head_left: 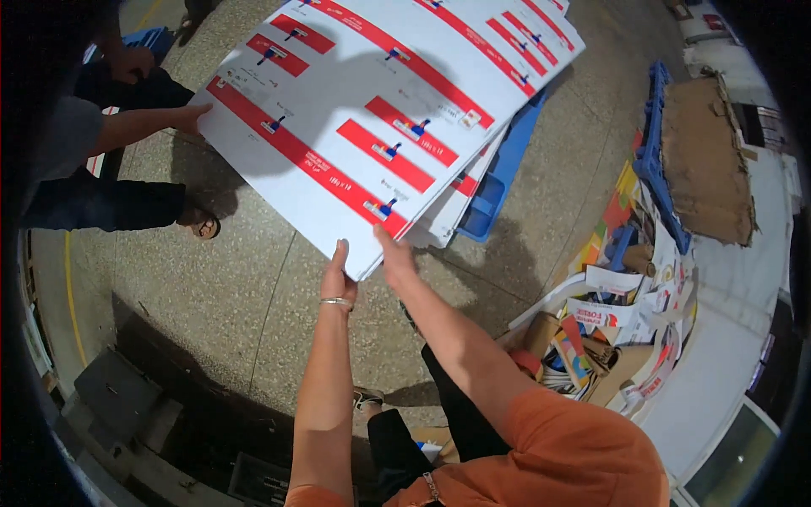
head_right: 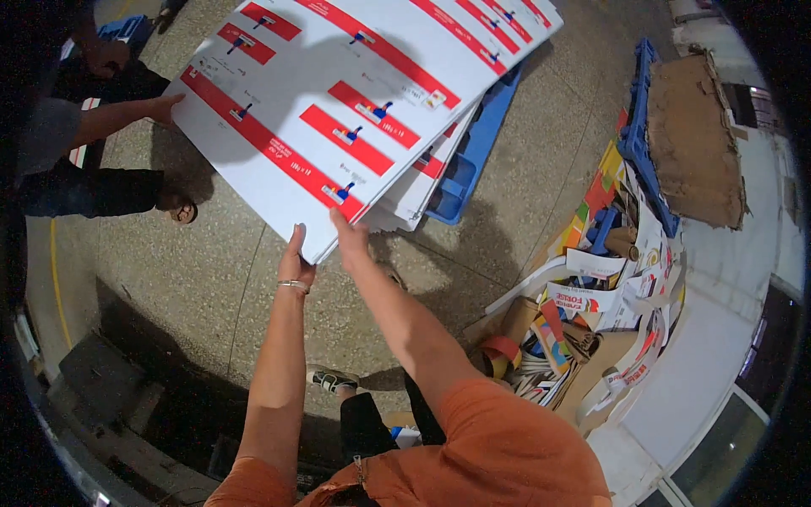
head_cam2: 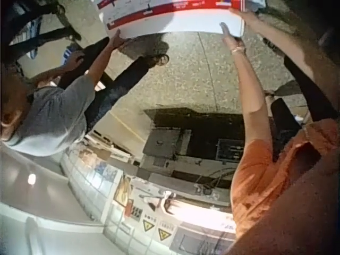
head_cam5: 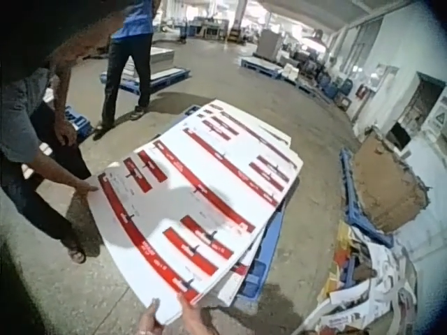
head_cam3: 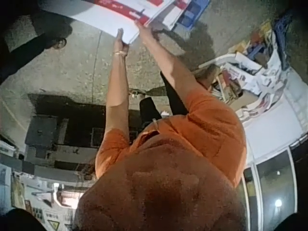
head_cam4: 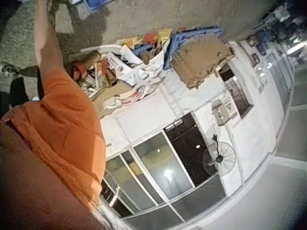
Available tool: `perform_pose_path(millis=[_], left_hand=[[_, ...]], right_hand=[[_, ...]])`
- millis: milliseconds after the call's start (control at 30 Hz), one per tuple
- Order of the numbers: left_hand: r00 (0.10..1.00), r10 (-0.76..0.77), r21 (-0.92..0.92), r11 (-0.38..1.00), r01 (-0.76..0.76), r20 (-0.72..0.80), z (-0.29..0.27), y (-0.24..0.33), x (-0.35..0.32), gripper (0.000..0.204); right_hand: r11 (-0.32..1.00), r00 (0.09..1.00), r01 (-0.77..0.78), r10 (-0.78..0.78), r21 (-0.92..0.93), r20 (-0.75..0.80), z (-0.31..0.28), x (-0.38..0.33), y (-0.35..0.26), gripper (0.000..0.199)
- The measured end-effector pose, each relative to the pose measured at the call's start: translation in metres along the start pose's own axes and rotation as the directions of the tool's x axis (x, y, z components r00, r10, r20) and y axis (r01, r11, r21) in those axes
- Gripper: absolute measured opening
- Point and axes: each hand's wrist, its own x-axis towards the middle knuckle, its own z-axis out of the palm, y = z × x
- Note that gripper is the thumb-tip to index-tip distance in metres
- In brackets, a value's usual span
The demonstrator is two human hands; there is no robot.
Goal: Aligning and trimming large paper boards using an industrial cutting machine.
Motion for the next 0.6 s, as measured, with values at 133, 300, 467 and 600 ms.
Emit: perform_pose_path(millis=[133, 300, 467, 600], left_hand=[[0.982, 0.128, 0.335, 0.939, -0.074, -0.141, -0.016, 0.017, -0.013, 0.040], [0.946, 0.260, 0.476, 0.868, -0.142, -0.192, -0.010, 0.017, -0.061, 0.031], [0.939, 0.281, 0.669, 0.739, -0.080, -0.199, 0.010, 0.035, -0.145, 0.030], [0.934, 0.249, 0.626, 0.779, -0.037, -0.255, 0.007, 0.047, -0.224, 0.024]], right_hand=[[0.971, 0.972, -0.168, 0.134, 0.169, 0.192, 0.001, -0.026, 0.022, 0.044], [0.824, 0.839, -0.411, 0.174, 0.391, 0.516, -0.058, 0.015, -0.004, 0.049], [0.933, 0.774, 0.358, -0.315, 0.030, 0.549, -0.138, 0.111, -0.071, 0.045], [0.871, 0.929, -0.235, 0.071, 0.432, 0.362, -0.144, 0.118, -0.059, 0.049]])
